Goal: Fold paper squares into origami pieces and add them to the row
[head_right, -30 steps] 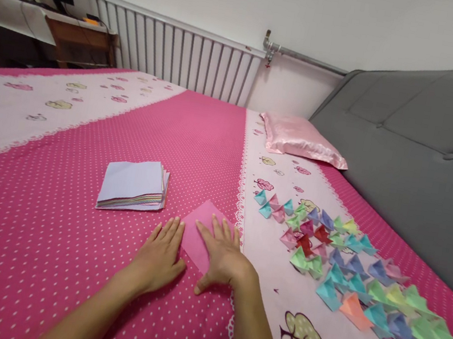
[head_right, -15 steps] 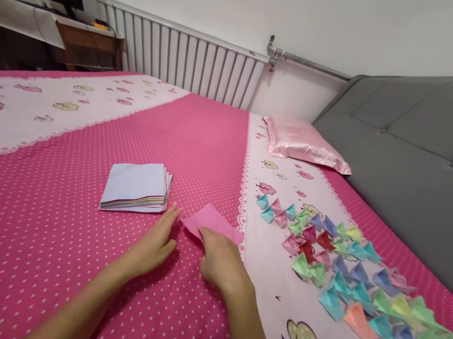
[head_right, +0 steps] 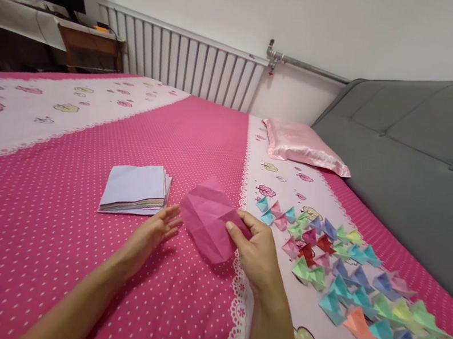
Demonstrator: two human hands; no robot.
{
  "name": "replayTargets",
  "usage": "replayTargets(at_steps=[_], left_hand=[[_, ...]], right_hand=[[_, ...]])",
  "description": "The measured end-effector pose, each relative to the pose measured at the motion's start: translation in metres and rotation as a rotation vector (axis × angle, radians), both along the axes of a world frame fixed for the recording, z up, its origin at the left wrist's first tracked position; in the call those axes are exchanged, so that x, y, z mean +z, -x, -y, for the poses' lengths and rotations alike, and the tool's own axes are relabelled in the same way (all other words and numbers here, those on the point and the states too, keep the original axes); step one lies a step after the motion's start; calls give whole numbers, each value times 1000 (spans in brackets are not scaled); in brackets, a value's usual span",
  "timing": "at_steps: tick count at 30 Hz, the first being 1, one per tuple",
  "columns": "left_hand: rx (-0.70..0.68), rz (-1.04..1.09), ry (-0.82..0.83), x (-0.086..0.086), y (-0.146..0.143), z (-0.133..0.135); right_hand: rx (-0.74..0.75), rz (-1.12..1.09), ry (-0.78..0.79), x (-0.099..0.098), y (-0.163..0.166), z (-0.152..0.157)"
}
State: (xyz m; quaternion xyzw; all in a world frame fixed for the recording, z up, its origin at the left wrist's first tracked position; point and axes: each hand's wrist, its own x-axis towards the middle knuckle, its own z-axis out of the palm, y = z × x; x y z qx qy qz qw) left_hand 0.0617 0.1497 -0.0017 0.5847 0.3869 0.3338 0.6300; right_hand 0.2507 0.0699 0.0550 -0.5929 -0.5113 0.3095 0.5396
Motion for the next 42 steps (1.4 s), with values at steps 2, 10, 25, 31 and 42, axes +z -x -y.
replayTargets(at_steps=[2, 10, 25, 31, 42], left_hand=[[-42, 230, 137, 9, 1, 1], [85, 739, 435, 24, 3, 6], [178, 374, 311, 4, 0, 2], [185, 268, 186, 4, 0, 2], [245, 384, 140, 11, -3, 3]], right_hand=[[28, -260, -5, -1, 2, -1], [-35, -669, 119, -31, 17, -25], [17, -600, 165, -41, 29, -29], [109, -463, 120, -29, 23, -23], [173, -314, 178, -34, 16, -23]])
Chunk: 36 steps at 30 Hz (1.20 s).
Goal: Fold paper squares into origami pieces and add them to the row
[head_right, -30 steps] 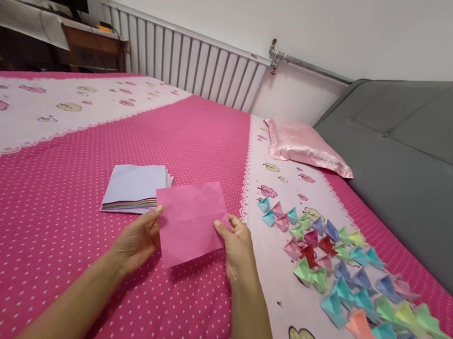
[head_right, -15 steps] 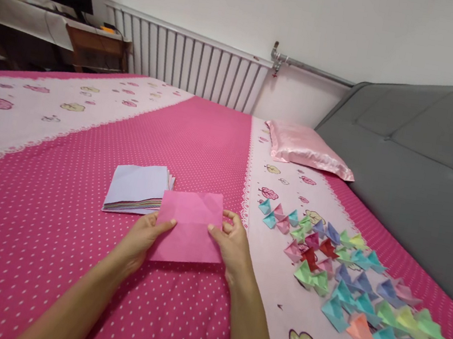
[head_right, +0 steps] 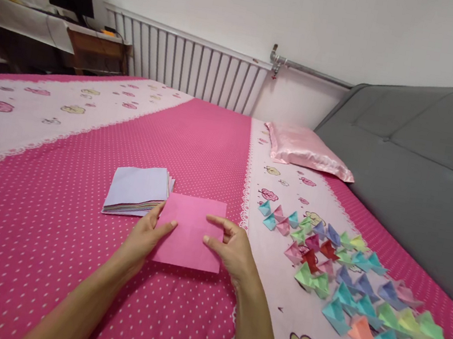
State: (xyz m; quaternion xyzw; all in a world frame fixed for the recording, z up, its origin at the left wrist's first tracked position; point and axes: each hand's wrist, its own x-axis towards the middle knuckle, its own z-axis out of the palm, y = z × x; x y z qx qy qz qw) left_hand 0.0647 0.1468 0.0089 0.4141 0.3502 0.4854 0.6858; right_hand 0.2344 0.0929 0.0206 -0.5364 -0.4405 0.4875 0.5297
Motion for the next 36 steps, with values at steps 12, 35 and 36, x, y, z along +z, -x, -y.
replayTargets(at_steps=[12, 35, 36], left_hand=[[-79, -239, -208, -7, 3, -2], [186, -456, -539, -10, 4, -1], [183, -454, -550, -9, 3, 0]], right_hand=[[-137, -58, 14, 1, -3, -1], [-362, 949, -499, 1, 11, -4], [-340, 986, -531, 1, 14, -5]])
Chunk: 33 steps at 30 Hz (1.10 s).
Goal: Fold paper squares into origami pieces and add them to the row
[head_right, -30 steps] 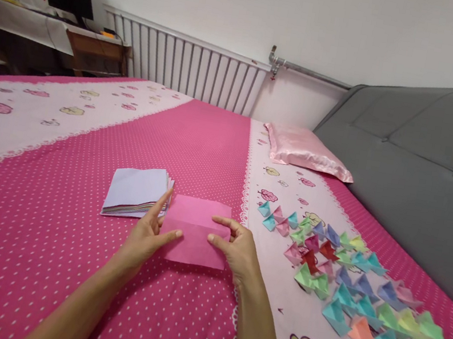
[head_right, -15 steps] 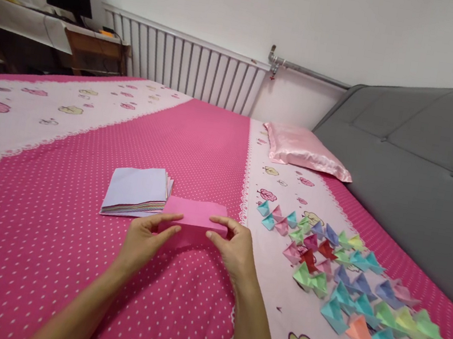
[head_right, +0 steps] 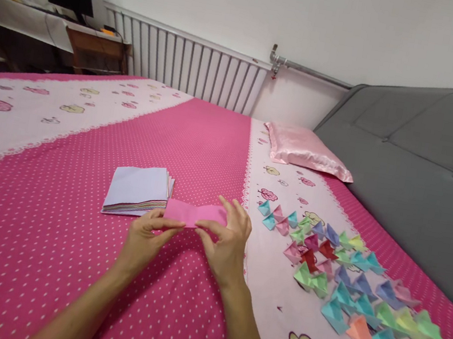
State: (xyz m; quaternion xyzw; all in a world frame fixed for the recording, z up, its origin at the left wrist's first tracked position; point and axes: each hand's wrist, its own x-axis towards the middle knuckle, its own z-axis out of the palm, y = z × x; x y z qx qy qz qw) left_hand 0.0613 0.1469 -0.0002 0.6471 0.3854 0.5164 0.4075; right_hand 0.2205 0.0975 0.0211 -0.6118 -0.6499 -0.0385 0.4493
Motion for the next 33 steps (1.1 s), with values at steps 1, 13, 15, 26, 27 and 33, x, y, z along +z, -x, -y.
replayTargets(at_steps=[1, 13, 15, 26, 27, 33], left_hand=[[-5, 0, -14, 1, 0, 0], [2, 59, -45, 3, 1, -3], [10, 50, -33, 2, 1, -3], [55, 163, 176, 11, 6, -6], [17, 199, 243, 11, 6, -6], [-50, 265, 398, 8, 4, -4]], right_hand=[[19, 34, -9, -1, 2, 0], [-109, 91, -94, -3, -21, -1], [-115, 65, -89, -1, -25, 1], [78, -792, 126, 8, -18, 4], [80, -879, 148, 7, -18, 3], [67, -1044, 198, 3, -15, 3]])
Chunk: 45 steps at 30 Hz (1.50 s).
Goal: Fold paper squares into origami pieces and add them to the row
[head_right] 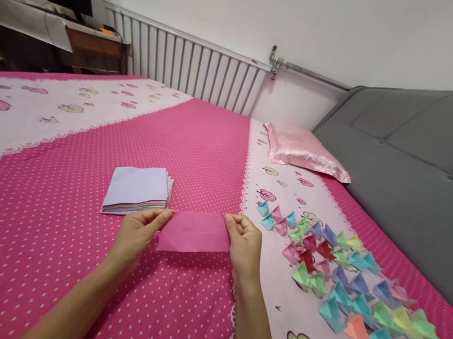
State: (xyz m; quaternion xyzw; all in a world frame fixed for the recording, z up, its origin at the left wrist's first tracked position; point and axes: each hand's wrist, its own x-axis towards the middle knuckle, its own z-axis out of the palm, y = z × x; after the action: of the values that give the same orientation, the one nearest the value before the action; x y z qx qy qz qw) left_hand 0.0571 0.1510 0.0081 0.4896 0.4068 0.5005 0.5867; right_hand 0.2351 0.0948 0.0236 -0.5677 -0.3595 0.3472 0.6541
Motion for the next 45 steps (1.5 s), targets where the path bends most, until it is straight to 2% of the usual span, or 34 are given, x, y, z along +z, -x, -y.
replayTargets(at_steps=[5, 10, 16, 19, 23, 28, 33, 40, 45], left_hand=[[7, 97, 71, 3, -1, 1], [-165, 242, 192, 12, -2, 8], [-291, 180, 276, 7, -2, 11], [-286, 157, 279, 2, -1, 10], [-301, 196, 270, 2, -1, 10], [-329, 286, 322, 6, -2, 11], [-331, 344, 355, 4, -1, 8], [-416, 391, 388, 4, -3, 10], [-402, 335, 357, 5, -5, 13]], right_hand=[[-38, 71, 0, -3, 1, 0], [-46, 145, 12, -5, 1, -1], [-9, 168, -2, -2, 4, 0], [41, 99, -11, 1, 6, 0], [105, -103, -14, 3, 9, 0], [315, -307, 79, 6, 14, 4], [431, -364, 132, 8, 19, 6], [550, -485, 149, 5, 25, 4], [572, -474, 134, 3, 31, 5]])
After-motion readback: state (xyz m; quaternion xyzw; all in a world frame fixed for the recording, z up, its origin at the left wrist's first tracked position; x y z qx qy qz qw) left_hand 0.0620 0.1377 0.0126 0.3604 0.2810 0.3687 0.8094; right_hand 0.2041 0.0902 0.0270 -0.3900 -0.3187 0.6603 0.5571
